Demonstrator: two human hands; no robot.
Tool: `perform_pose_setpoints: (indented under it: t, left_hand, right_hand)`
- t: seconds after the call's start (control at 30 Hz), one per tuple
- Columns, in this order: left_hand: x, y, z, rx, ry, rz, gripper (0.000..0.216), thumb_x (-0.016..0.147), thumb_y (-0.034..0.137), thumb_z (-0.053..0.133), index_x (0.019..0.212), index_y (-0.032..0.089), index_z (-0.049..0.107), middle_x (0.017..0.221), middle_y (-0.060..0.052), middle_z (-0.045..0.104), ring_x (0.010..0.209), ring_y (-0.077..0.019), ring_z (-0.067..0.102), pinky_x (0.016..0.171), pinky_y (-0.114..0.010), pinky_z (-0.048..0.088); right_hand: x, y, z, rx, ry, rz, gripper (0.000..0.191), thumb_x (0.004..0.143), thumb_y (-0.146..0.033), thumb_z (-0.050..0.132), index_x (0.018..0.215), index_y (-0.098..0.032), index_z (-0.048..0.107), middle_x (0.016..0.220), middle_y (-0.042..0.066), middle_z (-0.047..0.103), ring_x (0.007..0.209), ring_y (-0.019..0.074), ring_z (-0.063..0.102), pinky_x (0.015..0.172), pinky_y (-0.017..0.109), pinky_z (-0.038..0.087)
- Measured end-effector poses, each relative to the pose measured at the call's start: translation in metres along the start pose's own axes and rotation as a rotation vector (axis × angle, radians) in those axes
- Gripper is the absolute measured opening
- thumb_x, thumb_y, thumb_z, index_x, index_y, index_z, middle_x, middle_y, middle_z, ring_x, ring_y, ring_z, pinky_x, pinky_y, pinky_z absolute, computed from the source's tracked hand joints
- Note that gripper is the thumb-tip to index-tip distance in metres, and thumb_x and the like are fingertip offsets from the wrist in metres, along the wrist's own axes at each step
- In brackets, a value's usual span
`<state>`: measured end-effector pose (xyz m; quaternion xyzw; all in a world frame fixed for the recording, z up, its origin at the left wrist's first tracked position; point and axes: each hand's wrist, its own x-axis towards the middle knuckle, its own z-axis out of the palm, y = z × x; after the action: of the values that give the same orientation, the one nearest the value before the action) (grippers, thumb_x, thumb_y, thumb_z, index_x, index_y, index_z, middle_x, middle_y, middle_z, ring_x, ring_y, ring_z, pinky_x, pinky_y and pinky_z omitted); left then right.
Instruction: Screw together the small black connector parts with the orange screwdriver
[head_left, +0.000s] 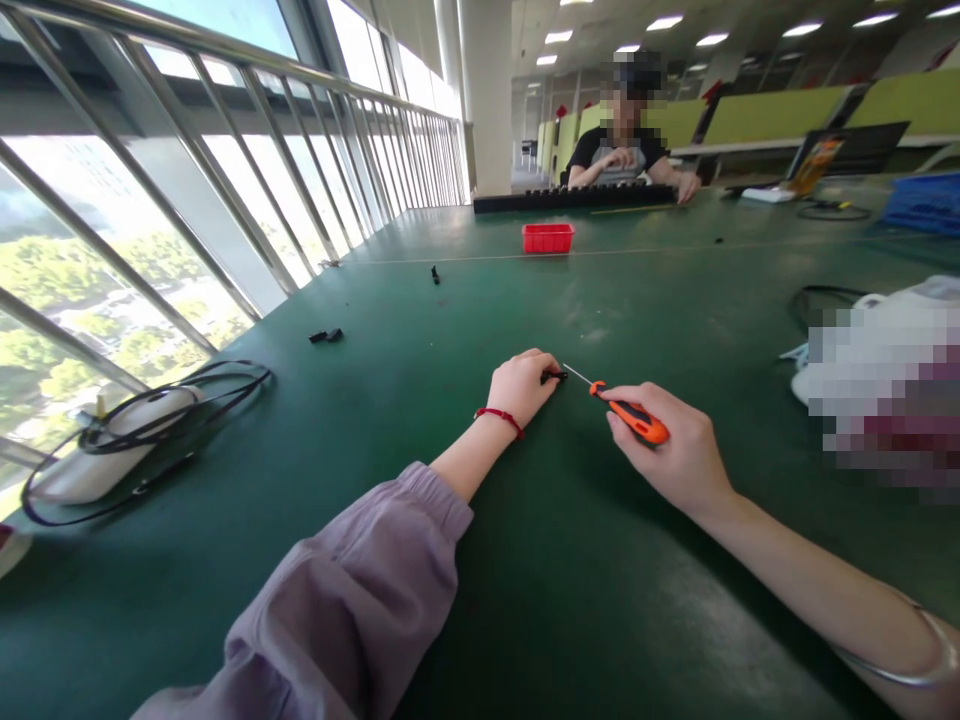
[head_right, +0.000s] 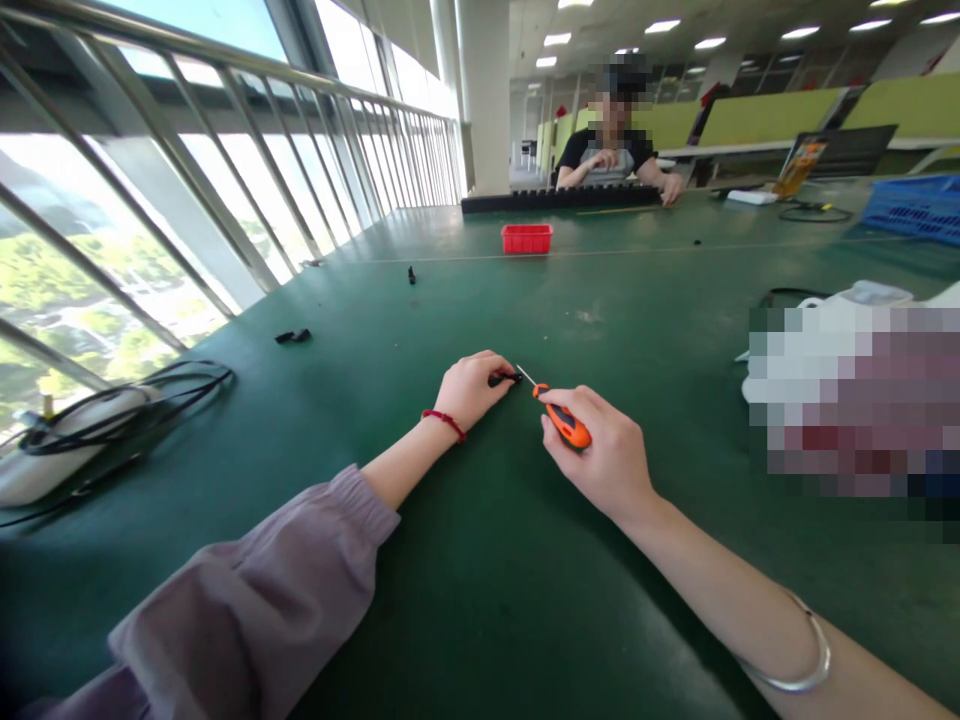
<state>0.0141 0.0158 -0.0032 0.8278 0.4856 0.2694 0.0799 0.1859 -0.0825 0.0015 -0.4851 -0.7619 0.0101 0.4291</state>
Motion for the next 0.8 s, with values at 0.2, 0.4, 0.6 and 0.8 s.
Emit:
perform_pose_setpoints:
  t: [0.2,0.4,0.6,0.8]
  left_hand:
    - [0.0000,-0.0038,-0.0012,-0.065,0.011,-0.029,0.011,0.078,0.019,0.059,0.084,0.022,0.068,0.092,-0.002,0.068,0.087,-0.0177,0.062,0.073,-0.029,0.049]
    - [-0.0006,-0.0014,-0.0010,-0.043,0.010,-0.028,0.009,0.077,0.017,0.059,0.081,0.022,0.066,0.092,-0.002,0.068,0.088,-0.0181,0.061,0.074,-0.030,0.049]
    - [-0.0014,0.0002,-0.0016,-0.020,0.004,-0.023,0.009,0.078,0.017,0.057,0.081,0.021,0.065,0.092,-0.001,0.068,0.090,-0.0186,0.061,0.075,-0.030,0.048]
    - [-0.0008,-0.0018,-0.0011,-0.024,0.002,-0.016,0.009,0.078,0.018,0.058,0.082,0.021,0.065,0.092,-0.002,0.068,0.088,-0.0184,0.060,0.075,-0.030,0.049]
  right_hand:
    - [0.0020,0.0051,-0.0010,-0.017,0.036,-0.091,0.014,0.081,-0.020,0.055,0.093,-0.021,0.061,0.080,0.004,0.066,0.070,0.0170,0.060,0.065,0.031,0.049]
    - [0.0018,0.0036,-0.0037,0.002,0.101,-0.107,0.013,0.080,-0.017,0.054,0.089,-0.023,0.061,0.076,0.003,0.065,0.063,0.0148,0.058,0.059,0.029,0.048]
    - [0.0020,0.0038,-0.0040,-0.003,0.101,-0.112,0.012,0.079,-0.017,0.055,0.087,-0.021,0.062,0.074,0.003,0.065,0.061,0.0147,0.057,0.057,0.029,0.047]
    - [0.0027,0.0035,-0.0042,0.007,0.100,-0.093,0.012,0.078,-0.017,0.055,0.087,-0.021,0.063,0.076,0.004,0.067,0.062,0.0153,0.061,0.059,0.028,0.049]
